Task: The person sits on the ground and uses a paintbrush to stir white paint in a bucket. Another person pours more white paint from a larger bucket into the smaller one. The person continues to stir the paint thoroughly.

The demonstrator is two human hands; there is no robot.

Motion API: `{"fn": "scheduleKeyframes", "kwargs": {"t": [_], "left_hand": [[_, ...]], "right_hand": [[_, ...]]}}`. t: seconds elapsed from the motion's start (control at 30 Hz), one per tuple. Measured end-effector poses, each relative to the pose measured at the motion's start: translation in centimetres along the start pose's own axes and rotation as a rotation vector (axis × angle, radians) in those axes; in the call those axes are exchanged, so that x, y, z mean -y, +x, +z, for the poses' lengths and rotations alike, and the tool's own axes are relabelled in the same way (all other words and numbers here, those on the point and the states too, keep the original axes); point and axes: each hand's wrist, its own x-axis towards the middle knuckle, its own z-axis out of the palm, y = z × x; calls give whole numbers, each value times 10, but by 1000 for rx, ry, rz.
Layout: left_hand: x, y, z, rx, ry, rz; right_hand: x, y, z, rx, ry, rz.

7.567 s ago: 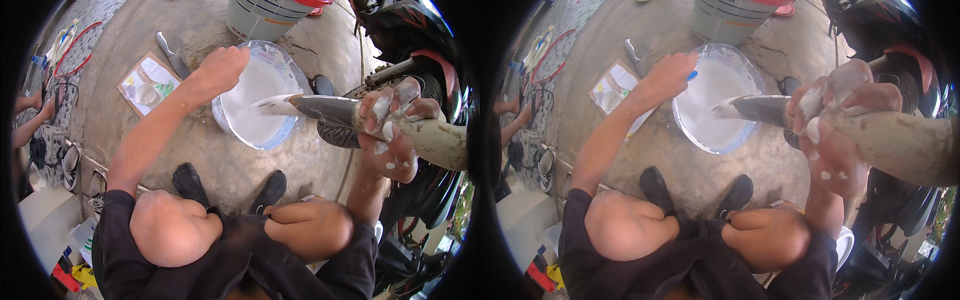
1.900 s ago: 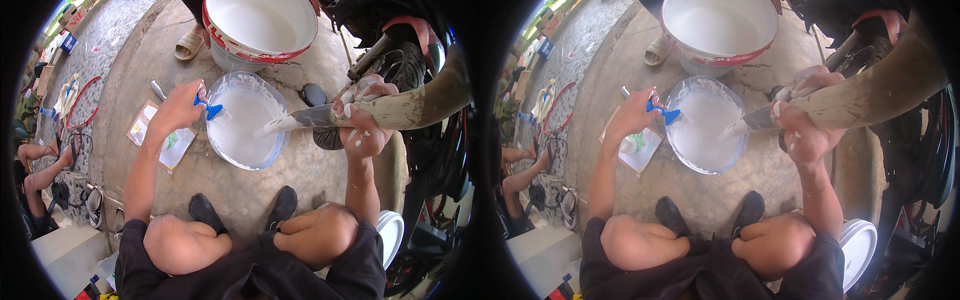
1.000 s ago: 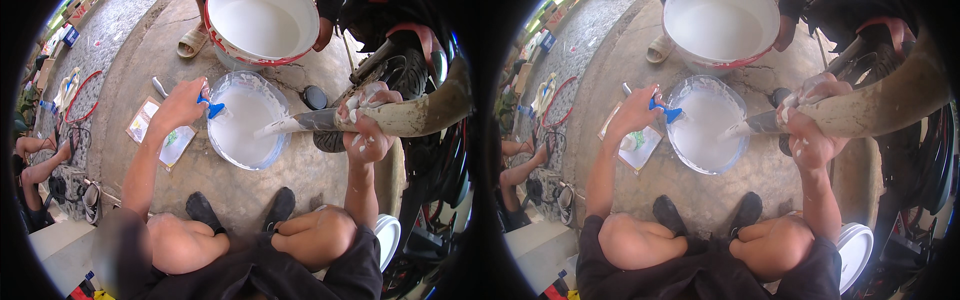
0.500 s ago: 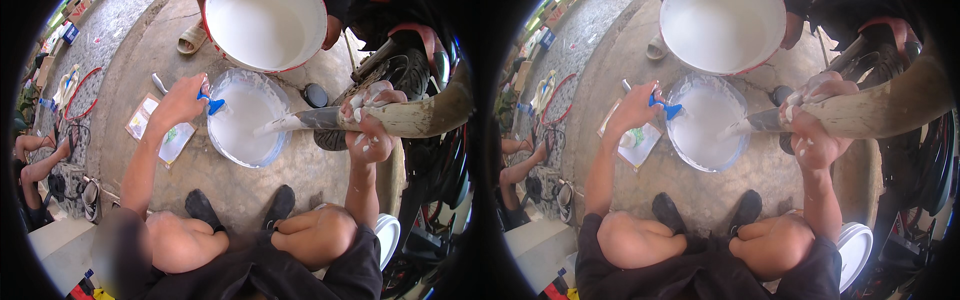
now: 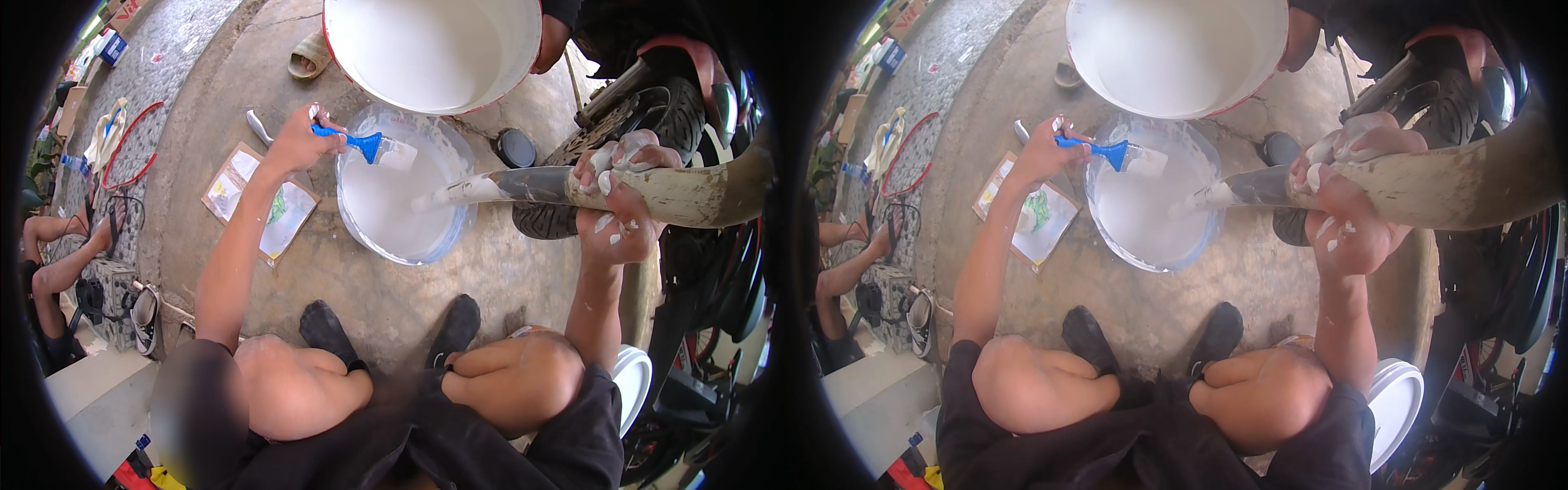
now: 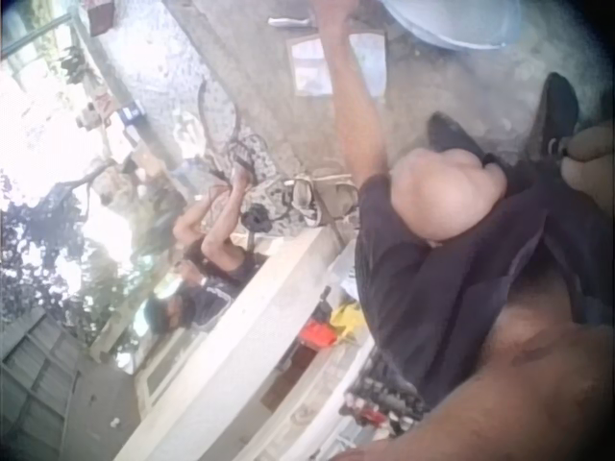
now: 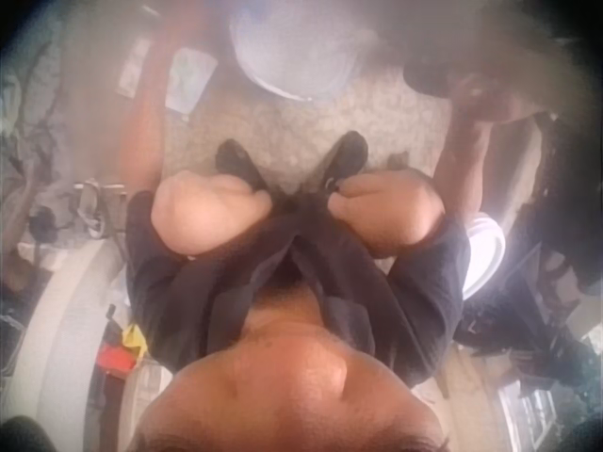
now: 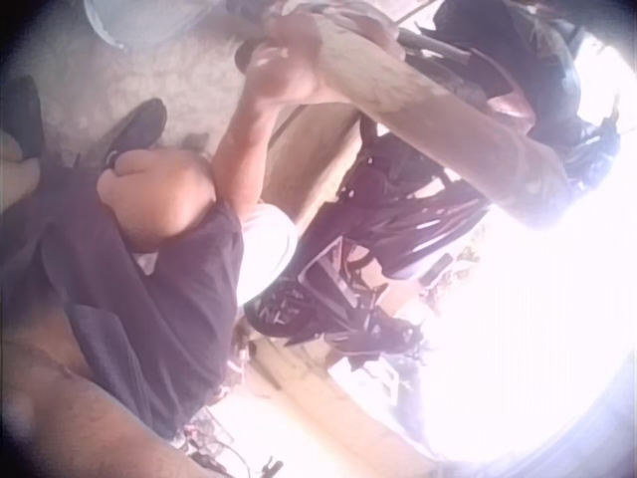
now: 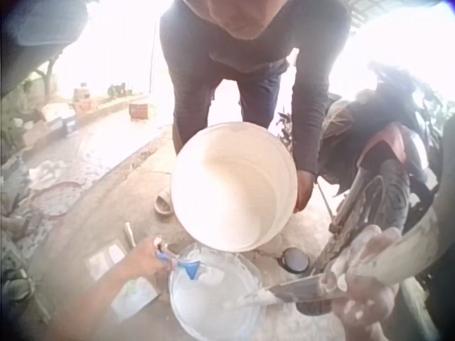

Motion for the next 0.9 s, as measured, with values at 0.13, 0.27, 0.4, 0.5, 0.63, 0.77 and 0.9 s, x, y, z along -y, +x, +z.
{"fn": "scheduleKeyframes", "kwargs": {"t": [0.13,0.27,0.4,0.5,0.63,0.77,0.9], "left_hand": [[6,3,-9,-12,-163,-30],[9,5,-18,-31,-164,2],[9,-6,-32,-76,-193,-1],[13,1,-28,-64,-222,-22],[21,-2,-32,-99,-253,-40],[21,-6,-36,-131,-250,-45],[18,-3,-35,-130,-246,-32]], "right_hand": [[1,-1,-1,1,-1,18],[0,-1,0,0,-8,15],[-7,-1,-1,26,-8,7],[-3,1,-9,16,-38,9],[-7,-1,-5,-1,-54,3],[-8,-3,0,-12,-37,41],[-19,-5,-16,96,-270,-206]]}}
